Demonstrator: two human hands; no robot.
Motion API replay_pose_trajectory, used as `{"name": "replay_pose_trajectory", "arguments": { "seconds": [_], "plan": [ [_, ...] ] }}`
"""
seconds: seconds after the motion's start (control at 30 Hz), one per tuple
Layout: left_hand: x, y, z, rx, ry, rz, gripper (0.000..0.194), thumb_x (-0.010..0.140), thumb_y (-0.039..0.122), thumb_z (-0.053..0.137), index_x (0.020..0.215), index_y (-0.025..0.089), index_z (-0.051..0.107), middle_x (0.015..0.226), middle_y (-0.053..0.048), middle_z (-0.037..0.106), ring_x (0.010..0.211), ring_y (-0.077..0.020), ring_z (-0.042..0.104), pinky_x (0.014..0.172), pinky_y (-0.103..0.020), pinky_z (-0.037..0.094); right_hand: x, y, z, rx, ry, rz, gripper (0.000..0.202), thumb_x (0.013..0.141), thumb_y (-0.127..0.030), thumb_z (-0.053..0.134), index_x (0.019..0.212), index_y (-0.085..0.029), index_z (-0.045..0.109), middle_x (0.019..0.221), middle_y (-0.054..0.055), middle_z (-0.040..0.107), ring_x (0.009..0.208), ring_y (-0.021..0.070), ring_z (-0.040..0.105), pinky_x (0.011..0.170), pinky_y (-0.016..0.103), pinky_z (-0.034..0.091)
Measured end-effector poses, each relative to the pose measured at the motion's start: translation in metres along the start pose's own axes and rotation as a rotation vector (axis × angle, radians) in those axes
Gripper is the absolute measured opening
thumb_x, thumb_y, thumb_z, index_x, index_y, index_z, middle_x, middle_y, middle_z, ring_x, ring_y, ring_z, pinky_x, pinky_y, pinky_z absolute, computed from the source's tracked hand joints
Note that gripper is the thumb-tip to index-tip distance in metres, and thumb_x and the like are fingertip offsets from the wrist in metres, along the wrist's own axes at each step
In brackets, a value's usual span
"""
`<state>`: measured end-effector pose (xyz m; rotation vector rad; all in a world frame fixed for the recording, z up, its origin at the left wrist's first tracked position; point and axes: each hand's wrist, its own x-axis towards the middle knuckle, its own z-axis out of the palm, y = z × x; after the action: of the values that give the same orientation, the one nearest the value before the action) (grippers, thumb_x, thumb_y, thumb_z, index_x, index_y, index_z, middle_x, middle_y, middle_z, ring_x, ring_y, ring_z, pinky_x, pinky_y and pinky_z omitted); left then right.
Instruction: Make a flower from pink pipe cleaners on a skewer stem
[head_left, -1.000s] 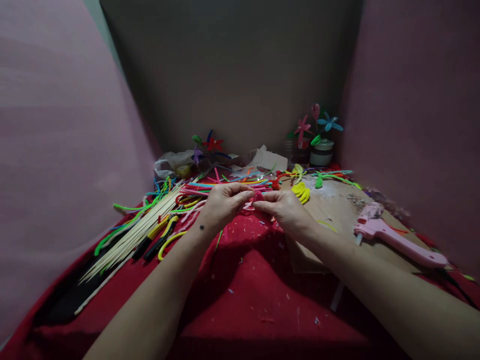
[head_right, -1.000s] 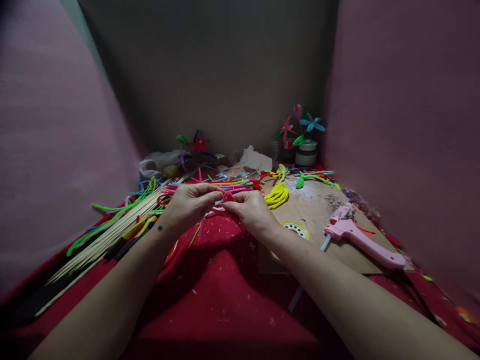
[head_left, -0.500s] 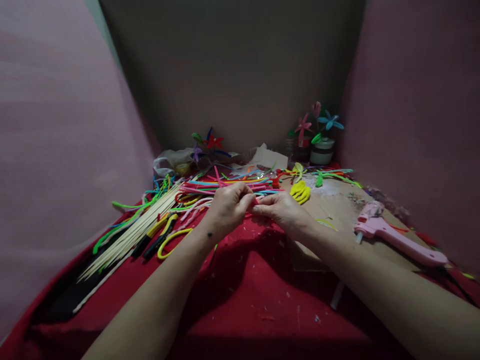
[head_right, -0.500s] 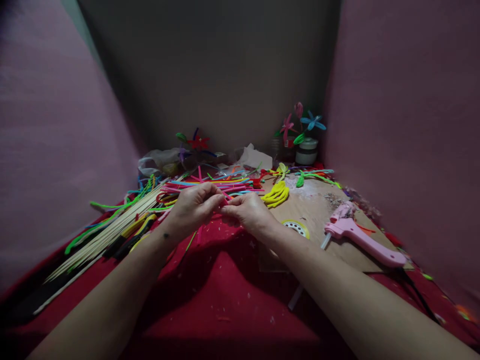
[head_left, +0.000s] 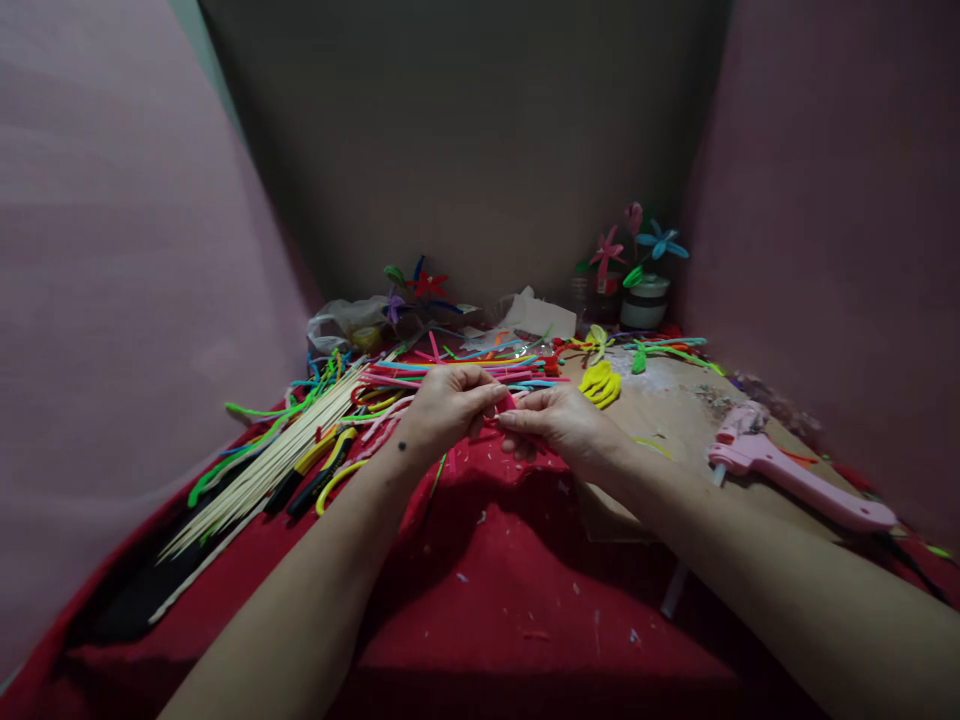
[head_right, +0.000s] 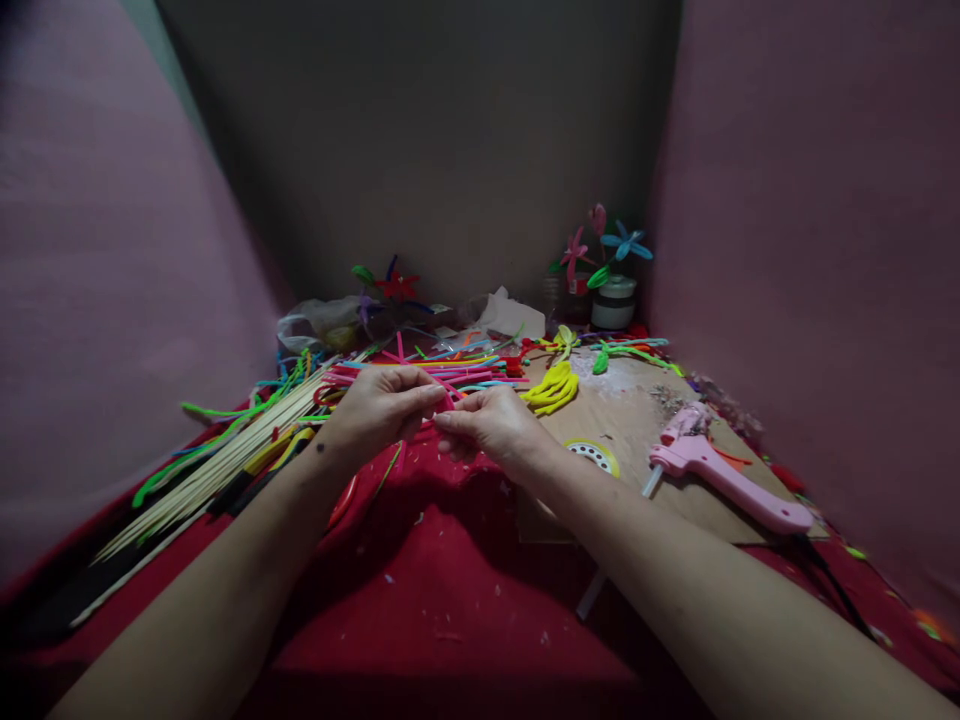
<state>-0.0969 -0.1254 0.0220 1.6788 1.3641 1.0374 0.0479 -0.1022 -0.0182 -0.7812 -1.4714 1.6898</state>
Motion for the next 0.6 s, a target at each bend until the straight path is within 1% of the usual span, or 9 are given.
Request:
{"name": "replay_pose_trajectory", "arguments": {
  "seconds": [0.13, 0.17, 0.2, 0.27, 0.33, 0.4, 0.43, 0.53, 0.6],
  "plan": [
    [-0.001, -0.004, 0.014, 0.126, 0.273, 0.138, 0.018, 0.070, 0.027, 0.057, 0.057, 0.013, 0.056, 0.049, 0.003, 0.051, 0.045, -0.0067, 0.042, 0.043, -0.018, 0.032, -0.001, 0.002, 0.001, 0.104, -0.019, 0.022, 0.020, 0.061, -0.029, 0.069, 0.058, -0.012, 0.060, 0.049, 0.003, 0.062, 0.036, 0.0086, 0.051, 0.039, 0.021, 0.039],
    [-0.002, -0.004, 0.016, 0.141, 0.302, 0.159, 0.017, 0.069, 0.026, 0.058, 0.057, 0.013, 0.057, 0.051, 0.002, 0.052, 0.048, -0.0072, 0.044, 0.045, -0.018, 0.034, -0.001, 0.002, 0.001, 0.124, -0.018, 0.029, 0.019, 0.062, -0.028, 0.069, 0.058, -0.012, 0.060, 0.048, 0.003, 0.062, 0.036, 0.0087, 0.051, 0.039, 0.021, 0.039],
    [-0.002, -0.003, 0.016, 0.128, 0.298, 0.156, 0.017, 0.069, 0.027, 0.058, 0.058, 0.013, 0.057, 0.052, 0.002, 0.053, 0.049, -0.0074, 0.045, 0.045, -0.018, 0.035, -0.001, 0.002, 0.002, 0.134, -0.013, 0.032, 0.018, 0.062, -0.027, 0.069, 0.058, -0.012, 0.060, 0.048, 0.002, 0.062, 0.036, 0.0086, 0.051, 0.040, 0.021, 0.039],
    [-0.002, -0.002, 0.014, 0.027, 0.200, 0.099, 0.018, 0.071, 0.028, 0.057, 0.061, 0.013, 0.057, 0.050, 0.003, 0.052, 0.044, -0.0065, 0.043, 0.042, -0.018, 0.033, -0.002, 0.002, 0.003, 0.133, -0.007, 0.023, 0.016, 0.063, -0.025, 0.068, 0.058, -0.012, 0.060, 0.047, 0.002, 0.061, 0.036, 0.0079, 0.050, 0.039, 0.020, 0.038],
    [-0.002, -0.001, 0.008, -0.110, 0.048, 0.039, 0.017, 0.071, 0.029, 0.058, 0.071, 0.012, 0.060, 0.051, 0.003, 0.053, 0.038, -0.0049, 0.039, 0.038, -0.018, 0.030, -0.002, 0.001, 0.003, 0.117, -0.005, 0.012, 0.016, 0.063, -0.025, 0.068, 0.058, -0.011, 0.061, 0.048, 0.002, 0.061, 0.036, 0.0073, 0.050, 0.040, 0.020, 0.038],
    [0.000, -0.001, 0.002, -0.179, -0.077, 0.029, 0.020, 0.071, 0.030, 0.060, 0.078, 0.012, 0.061, 0.053, 0.002, 0.055, 0.037, -0.0042, 0.039, 0.037, -0.017, 0.029, -0.002, 0.002, 0.002, 0.097, -0.016, 0.005, 0.018, 0.063, -0.026, 0.069, 0.058, -0.011, 0.061, 0.049, 0.003, 0.061, 0.036, 0.0075, 0.050, 0.040, 0.020, 0.039],
    [0.001, -0.002, 0.000, -0.183, -0.119, 0.034, 0.020, 0.070, 0.030, 0.060, 0.078, 0.011, 0.060, 0.053, 0.001, 0.056, 0.037, -0.0043, 0.040, 0.037, -0.017, 0.029, -0.002, 0.002, 0.001, 0.095, -0.029, 0.008, 0.020, 0.062, -0.027, 0.070, 0.058, -0.010, 0.061, 0.049, 0.003, 0.062, 0.037, 0.0078, 0.051, 0.041, 0.021, 0.040],
    [0.003, -0.004, -0.003, -0.127, -0.162, 0.023, 0.020, 0.071, 0.031, 0.059, 0.068, 0.011, 0.058, 0.047, 0.003, 0.051, 0.036, -0.0047, 0.038, 0.036, -0.017, 0.027, -0.001, 0.004, 0.000, 0.118, -0.060, 0.029, 0.021, 0.061, -0.028, 0.072, 0.059, -0.010, 0.062, 0.052, 0.004, 0.063, 0.040, 0.0089, 0.054, 0.044, 0.022, 0.043],
    [0.003, -0.004, -0.001, -0.050, -0.107, 0.015, 0.018, 0.072, 0.029, 0.057, 0.066, 0.012, 0.057, 0.045, 0.004, 0.048, 0.036, -0.0045, 0.036, 0.036, -0.017, 0.026, -0.001, 0.005, 0.000, 0.136, -0.055, 0.037, 0.020, 0.060, -0.027, 0.072, 0.060, -0.011, 0.062, 0.054, 0.005, 0.064, 0.043, 0.0101, 0.056, 0.045, 0.022, 0.044]
  ]
}}
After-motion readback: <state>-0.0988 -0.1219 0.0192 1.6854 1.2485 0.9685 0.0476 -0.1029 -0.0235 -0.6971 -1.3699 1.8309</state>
